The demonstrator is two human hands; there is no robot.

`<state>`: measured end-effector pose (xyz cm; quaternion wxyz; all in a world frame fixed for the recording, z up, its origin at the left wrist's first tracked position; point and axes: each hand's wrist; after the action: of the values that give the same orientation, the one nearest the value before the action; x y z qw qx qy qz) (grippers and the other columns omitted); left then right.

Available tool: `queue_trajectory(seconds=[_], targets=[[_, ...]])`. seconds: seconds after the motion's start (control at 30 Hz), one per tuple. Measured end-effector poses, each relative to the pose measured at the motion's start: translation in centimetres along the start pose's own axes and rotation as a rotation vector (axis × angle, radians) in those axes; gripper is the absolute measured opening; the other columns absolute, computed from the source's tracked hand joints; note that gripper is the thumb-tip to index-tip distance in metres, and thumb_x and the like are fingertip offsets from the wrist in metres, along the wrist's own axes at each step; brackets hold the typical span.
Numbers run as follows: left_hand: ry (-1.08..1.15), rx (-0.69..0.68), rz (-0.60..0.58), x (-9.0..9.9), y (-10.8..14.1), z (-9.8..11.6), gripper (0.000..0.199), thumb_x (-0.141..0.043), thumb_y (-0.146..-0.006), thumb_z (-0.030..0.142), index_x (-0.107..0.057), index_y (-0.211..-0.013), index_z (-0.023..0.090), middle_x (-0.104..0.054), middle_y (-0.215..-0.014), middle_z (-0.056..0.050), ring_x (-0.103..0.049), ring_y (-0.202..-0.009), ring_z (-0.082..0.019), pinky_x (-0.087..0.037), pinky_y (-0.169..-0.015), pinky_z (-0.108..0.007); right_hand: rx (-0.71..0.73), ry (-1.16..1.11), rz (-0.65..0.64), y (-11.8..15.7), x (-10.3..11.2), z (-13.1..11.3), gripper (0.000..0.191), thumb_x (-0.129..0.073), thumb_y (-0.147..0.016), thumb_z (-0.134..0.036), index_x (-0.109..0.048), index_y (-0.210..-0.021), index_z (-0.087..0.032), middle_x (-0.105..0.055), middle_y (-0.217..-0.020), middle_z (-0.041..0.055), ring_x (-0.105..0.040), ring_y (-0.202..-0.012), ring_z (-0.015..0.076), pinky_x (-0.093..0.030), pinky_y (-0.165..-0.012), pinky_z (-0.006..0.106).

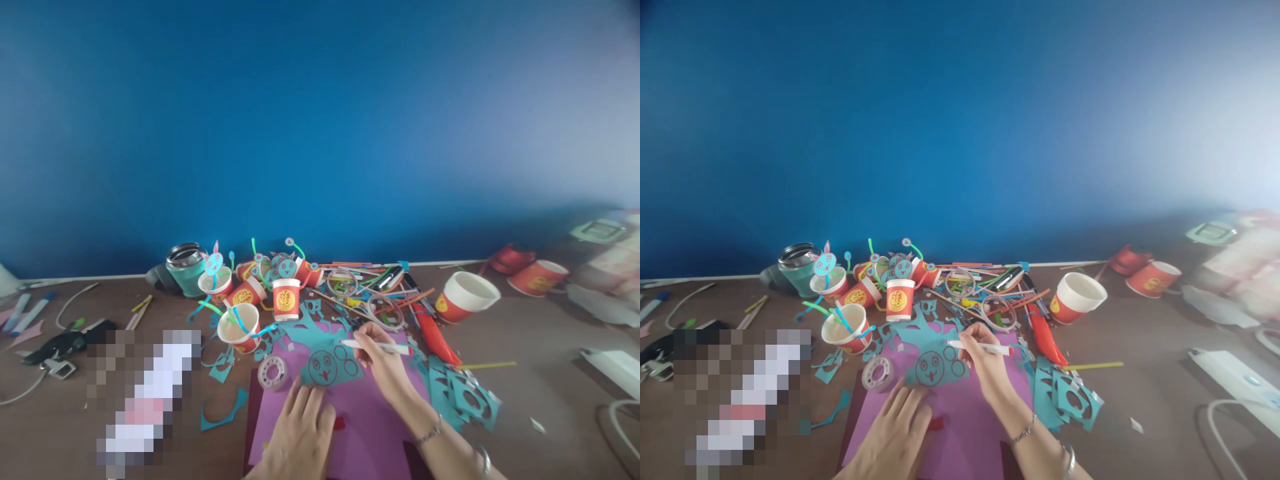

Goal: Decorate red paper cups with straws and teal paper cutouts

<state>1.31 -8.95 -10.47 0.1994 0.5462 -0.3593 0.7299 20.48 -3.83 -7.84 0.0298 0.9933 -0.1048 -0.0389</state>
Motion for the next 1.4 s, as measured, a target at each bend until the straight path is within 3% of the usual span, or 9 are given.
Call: queue_trajectory(seconds=[0.17,0.4,0.63,0.77,0.93,1.03,1.17,1.27,1.4], targets=[[-0.012,-0.013,-0.052,0.1,0.0,-0.3,0.016,-0.049,-0.086,0.021,-0.057,-0.098,0.016,-0.061,-0.109,-0.008,-0.053,-0.098,-0.023,-0.037,-0.102,-0.046,0.005,0.017,0.012,0.0,0.1,-0.1,0.034,-0.061,-0.073,-0.049,-0.043,-0.061,-0.024,-0.047,-0.050,-0.0044,-0.042,-0.047,0.0127,-0.033,-0.046,0.025],[-0.020,-0.053,0.064,0.0,0.0,-0.5,0.014,-0.046,-0.087,0.022,-0.057,-0.094,0.016,-0.063,-0.108,-0.009,-0.052,-0.107,-0.024,-0.038,-0.102,-0.042,0.155,0.148,0.052,0.0,0.1,-0.2,0.035,-0.058,-0.076,-0.056,-0.051,-0.071,-0.023,-0.054,-0.061,-0.0005,-0.049,-0.059,0.0165,-0.038,-0.053,0.027],[-0.070,-0.157,-0.037,-0.5,-0.1,-0.5,0.015,-0.041,-0.089,0.013,-0.055,-0.094,0.016,-0.054,-0.132,-0.011,-0.040,-0.129,-0.023,-0.041,-0.101,-0.035,0.122,0.186,-0.035,0.2,0.2,0.3,0.025,-0.060,-0.077,-0.044,-0.051,-0.072,-0.022,-0.048,-0.059,-0.0038,-0.042,-0.053,0.0121,-0.031,-0.046,0.023],[-0.061,-0.152,-0.030,-0.8,0.1,-0.5,0.017,-0.041,-0.089,0.013,-0.054,-0.100,0.016,-0.058,-0.128,-0.010,-0.047,-0.123,-0.021,-0.042,-0.099,-0.032,0.080,0.220,-0.064,0.1,0.1,0.2,0.030,-0.059,-0.076,-0.045,-0.048,-0.062,-0.021,-0.046,-0.052,-0.0049,-0.038,-0.046,0.0101,-0.029,-0.043,0.023],[-0.030,-0.113,0.084,-1.0,0.2,-0.1,0.011,-0.047,-0.087,0.018,-0.054,-0.094,0.017,-0.066,-0.113,-0.007,-0.056,-0.108,-0.020,-0.042,-0.098,-0.032,0.082,0.323,-0.055,-0.1,0.0,0.0,0.029,-0.060,-0.072,-0.039,-0.045,-0.054,-0.022,-0.047,-0.047,-0.0047,-0.039,-0.044,0.0101,-0.031,-0.042,0.022],[-0.030,-0.062,0.034,-0.9,0.2,-0.1,0.012,-0.050,-0.085,0.019,-0.054,-0.097,0.018,-0.065,-0.110,-0.008,-0.056,-0.106,-0.022,-0.043,-0.097,-0.034,0.088,0.391,-0.032,-0.3,0.1,0.2,0.026,-0.059,-0.070,-0.033,-0.044,-0.052,-0.022,-0.048,-0.046,-0.0044,-0.041,-0.044,0.0105,-0.032,-0.043,0.022],[-0.028,-0.090,-0.029,-0.4,0.1,-0.3,0.016,-0.045,-0.087,0.015,-0.053,-0.100,0.016,-0.059,-0.124,-0.011,-0.048,-0.120,-0.022,-0.042,-0.100,-0.035,0.148,0.402,0.024,-0.3,0.2,0.3,0.032,-0.057,-0.074,-0.036,-0.042,-0.049,-0.023,-0.048,-0.044,-0.0042,-0.043,-0.043,0.0115,-0.034,-0.044,0.024],[-0.001,-0.142,-0.078,-0.1,-0.2,-0.6,0.016,-0.043,-0.087,0.011,-0.054,-0.098,0.015,-0.055,-0.131,-0.013,-0.042,-0.128,-0.023,-0.041,-0.102,-0.036,0.118,0.398,-0.016,-0.1,0.2,0.4,0.032,-0.057,-0.075,-0.036,-0.041,-0.050,-0.023,-0.048,-0.043,-0.0043,-0.042,-0.042,0.0114,-0.033,-0.043,0.023],[0.002,-0.159,-0.090,0.0,-0.5,-0.8,0.021,-0.043,-0.087,0.013,-0.053,-0.106,0.012,-0.057,-0.129,-0.014,-0.048,-0.124,-0.025,-0.046,-0.099,-0.038,0.101,0.395,-0.111,-0.2,0.2,0.8,0.026,-0.056,-0.078,-0.036,-0.046,-0.058,-0.022,-0.055,-0.051,-0.0026,-0.047,-0.046,0.0119,-0.035,-0.045,0.023]])
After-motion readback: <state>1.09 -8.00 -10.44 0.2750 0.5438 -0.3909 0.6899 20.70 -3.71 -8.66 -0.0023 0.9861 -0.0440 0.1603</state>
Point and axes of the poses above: each hand's wrist, its own y-axis away from the middle knuckle, its own x-axis out of the back of the hand, z = x × y
